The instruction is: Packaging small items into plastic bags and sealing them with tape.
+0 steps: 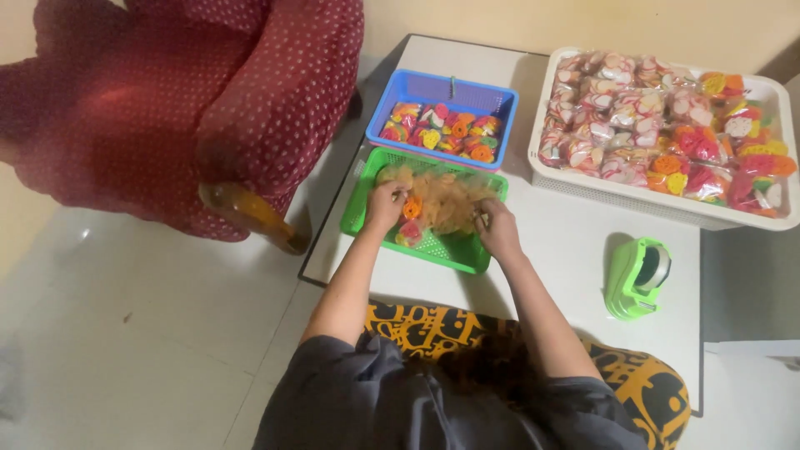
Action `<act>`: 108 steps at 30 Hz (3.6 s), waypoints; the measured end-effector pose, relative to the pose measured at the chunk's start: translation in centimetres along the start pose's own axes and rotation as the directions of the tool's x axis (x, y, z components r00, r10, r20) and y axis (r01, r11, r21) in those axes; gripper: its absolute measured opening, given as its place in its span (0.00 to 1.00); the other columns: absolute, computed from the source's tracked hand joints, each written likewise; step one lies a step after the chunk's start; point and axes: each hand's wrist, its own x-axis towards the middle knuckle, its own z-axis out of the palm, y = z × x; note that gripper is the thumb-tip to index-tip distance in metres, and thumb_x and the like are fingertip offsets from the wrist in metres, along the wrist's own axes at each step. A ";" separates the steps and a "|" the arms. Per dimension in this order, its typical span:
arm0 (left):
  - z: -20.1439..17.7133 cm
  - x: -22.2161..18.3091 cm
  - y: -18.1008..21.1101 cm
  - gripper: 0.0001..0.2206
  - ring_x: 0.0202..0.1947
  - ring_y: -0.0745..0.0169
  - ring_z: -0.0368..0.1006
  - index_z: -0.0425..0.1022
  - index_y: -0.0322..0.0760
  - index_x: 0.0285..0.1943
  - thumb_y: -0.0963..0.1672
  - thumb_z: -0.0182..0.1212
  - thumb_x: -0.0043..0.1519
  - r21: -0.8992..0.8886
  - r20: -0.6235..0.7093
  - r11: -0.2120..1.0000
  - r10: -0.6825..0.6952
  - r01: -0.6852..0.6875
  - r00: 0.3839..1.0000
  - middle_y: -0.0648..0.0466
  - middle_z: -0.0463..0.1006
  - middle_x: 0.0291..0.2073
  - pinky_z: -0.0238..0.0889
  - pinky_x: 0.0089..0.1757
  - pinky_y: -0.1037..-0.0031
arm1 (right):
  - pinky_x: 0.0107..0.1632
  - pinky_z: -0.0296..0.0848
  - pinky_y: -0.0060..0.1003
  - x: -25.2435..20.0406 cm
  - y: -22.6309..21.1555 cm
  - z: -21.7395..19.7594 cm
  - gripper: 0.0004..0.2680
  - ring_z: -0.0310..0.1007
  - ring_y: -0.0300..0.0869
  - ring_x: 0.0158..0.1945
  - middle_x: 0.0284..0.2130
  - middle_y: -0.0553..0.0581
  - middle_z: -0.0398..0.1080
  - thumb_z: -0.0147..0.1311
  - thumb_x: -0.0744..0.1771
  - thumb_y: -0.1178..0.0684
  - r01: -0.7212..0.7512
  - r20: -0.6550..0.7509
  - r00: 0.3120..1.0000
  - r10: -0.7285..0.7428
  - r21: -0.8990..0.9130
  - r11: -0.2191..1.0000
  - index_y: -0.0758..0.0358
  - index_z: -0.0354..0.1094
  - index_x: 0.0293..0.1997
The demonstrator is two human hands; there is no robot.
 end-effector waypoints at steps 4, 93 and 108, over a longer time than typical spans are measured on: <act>1.2 -3.6 -3.7 0.10 0.46 0.59 0.80 0.83 0.53 0.46 0.42 0.65 0.57 0.084 0.050 0.994 -0.070 0.066 0.996 0.59 0.84 0.39 0.73 0.49 0.70 | 0.49 0.75 0.51 -1.5 -0.5 3.8 0.07 0.78 0.56 0.43 0.35 0.59 0.75 0.56 0.65 0.59 0.085 0.038 0.995 -0.088 0.083 0.993 0.55 0.76 0.44; 22.7 -17.1 12.2 0.10 0.49 0.51 0.80 0.85 0.41 0.44 0.48 0.70 0.61 -0.292 0.339 0.912 -0.183 0.288 0.923 0.48 0.84 0.43 0.74 0.46 0.67 | 0.28 0.56 0.31 -17.2 11.2 -7.6 0.04 0.63 0.38 0.25 0.21 0.54 0.68 0.59 0.68 0.55 -0.480 -0.091 0.780 0.619 0.547 0.686 0.60 0.74 0.35; 22.9 -18.5 11.7 0.13 0.43 0.53 0.81 0.86 0.52 0.43 0.54 0.65 0.57 -0.065 0.430 0.930 -0.302 0.362 0.851 0.59 0.85 0.35 0.73 0.41 0.70 | 0.31 0.57 0.37 -17.6 14.4 -5.2 0.06 0.63 0.43 0.25 0.16 0.55 0.67 0.57 0.64 0.53 -0.691 -0.021 0.641 0.768 0.421 0.588 0.59 0.74 0.25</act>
